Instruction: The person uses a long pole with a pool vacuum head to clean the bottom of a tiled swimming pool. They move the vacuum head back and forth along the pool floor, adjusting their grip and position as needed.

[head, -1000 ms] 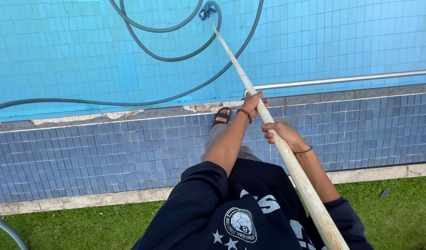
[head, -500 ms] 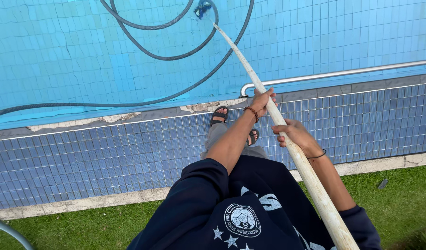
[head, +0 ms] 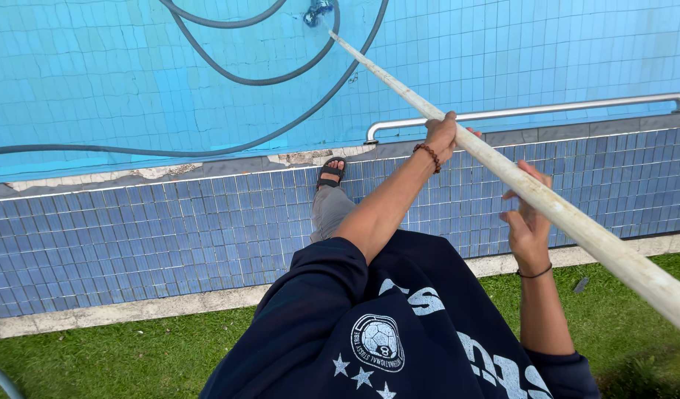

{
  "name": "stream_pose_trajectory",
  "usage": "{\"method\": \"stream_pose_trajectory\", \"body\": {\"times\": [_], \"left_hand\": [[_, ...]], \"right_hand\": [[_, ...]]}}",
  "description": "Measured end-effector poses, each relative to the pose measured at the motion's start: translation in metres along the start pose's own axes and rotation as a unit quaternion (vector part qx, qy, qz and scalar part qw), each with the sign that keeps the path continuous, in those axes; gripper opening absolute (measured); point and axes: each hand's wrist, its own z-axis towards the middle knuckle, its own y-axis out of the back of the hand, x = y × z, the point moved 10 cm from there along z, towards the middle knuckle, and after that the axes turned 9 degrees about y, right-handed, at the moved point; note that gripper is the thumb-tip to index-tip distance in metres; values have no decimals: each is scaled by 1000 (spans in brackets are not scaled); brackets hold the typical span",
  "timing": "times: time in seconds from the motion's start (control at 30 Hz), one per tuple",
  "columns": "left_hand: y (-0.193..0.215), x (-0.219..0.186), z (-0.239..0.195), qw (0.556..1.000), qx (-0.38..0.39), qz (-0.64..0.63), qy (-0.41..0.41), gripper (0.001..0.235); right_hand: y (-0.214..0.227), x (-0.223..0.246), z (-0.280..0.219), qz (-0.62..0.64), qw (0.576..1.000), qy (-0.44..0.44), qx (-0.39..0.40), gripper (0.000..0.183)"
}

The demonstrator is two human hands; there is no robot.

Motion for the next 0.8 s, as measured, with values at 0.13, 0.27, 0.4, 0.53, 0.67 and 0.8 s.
{"method": "stream_pose_trajectory", "body": {"times": [0.13,0.27,0.4,0.53,0.67,0.8], "left_hand": [[-56,3,-15,997,23,75,-3,57],[-78,-43,-44,885,-70,449,-103,62],[-162,-111,-129,603,39,614,-507,79],[-191,-208,-171,600,30,515,-611,40],[-177,-318,-182,575,-24,572,-584,51],[-167,-417,-200,545,-33,571,-614,61]], "right_hand": [[35,-6,52,61,989,116,-69,25],[55,-44,111,161,977,83,-115,33],[33,-59,190,166,978,79,-95,35],[-51,-60,269,135,988,68,-31,34],[-133,-22,321,-8,986,158,-57,33],[-205,14,374,-32,990,128,-52,43]]}}
